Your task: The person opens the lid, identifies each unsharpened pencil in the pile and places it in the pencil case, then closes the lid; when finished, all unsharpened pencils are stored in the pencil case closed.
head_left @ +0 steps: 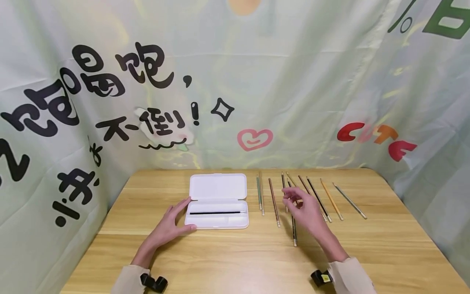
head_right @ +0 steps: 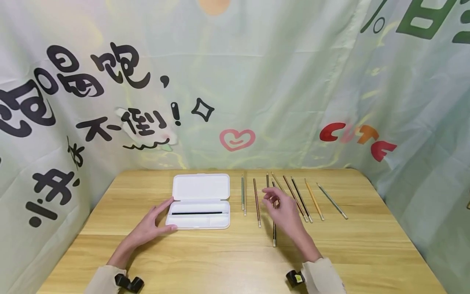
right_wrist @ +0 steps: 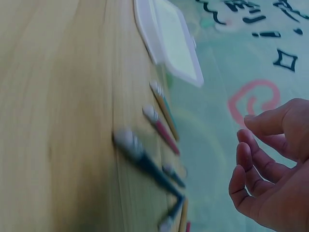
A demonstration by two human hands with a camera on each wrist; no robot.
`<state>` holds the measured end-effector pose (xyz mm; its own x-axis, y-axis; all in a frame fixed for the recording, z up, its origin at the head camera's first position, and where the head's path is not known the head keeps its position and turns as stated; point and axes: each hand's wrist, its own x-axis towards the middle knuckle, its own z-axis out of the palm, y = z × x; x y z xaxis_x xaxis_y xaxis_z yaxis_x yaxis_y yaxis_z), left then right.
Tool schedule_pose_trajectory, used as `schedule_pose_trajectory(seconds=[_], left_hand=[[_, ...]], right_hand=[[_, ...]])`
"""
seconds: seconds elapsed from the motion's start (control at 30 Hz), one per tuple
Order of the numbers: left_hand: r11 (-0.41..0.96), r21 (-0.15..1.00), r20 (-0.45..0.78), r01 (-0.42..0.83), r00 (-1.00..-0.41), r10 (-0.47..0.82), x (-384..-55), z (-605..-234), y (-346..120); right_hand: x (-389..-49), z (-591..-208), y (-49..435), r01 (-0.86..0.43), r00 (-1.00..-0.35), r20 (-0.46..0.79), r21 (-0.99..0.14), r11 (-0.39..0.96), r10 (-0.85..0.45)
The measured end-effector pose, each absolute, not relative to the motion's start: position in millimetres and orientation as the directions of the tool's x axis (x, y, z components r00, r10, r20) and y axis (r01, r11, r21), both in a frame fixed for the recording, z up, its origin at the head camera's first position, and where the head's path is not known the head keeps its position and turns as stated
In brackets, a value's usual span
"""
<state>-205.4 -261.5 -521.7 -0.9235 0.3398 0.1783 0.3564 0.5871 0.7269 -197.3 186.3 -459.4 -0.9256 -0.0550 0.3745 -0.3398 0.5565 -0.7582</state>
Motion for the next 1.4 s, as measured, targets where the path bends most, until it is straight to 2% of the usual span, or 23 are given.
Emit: schedule_pose_trajectory(seconds=[0.33, 0.6, 0.87, 1.23, 1.4], left_hand=[[0.592, 0.724, 0.176, 0.355, -0.924, 0.339, -206.2, -521.4, -261.1], [0.592, 0.722, 0.186, 0.359, -0.924, 0.334, -204.2, -522.1, -263.3], [0.585, 0.72, 0.197, 0.374, -0.918, 0.344, -204.5, -521.6, -262.1], [0.594, 0.712, 0.193, 0.374, -0.918, 0.347, -206.1, -521.7, -261.5], [0.598, 0.713, 0.188, 0.366, -0.922, 0.34, -205.5, -523.4, -261.6]], right_hand=[[-194.1, -455.2, 231.0, -0.295, -0.902, 0.426, -0.725, 0.623, 0.069], [-201.0, -474.4, 257.7, -0.232, -0.911, 0.398, -0.708, 0.667, 0.106], [-202.8, -486.3, 269.2, -0.202, -0.917, 0.392, -0.626, 0.753, 0.08], [-199.8, -489.9, 271.9, -0.167, -0.956, 0.291, -0.49, 0.855, -0.02], [-196.3, -487.6, 268.6, -0.158, -0.956, 0.293, -0.473, 0.867, -0.014]])
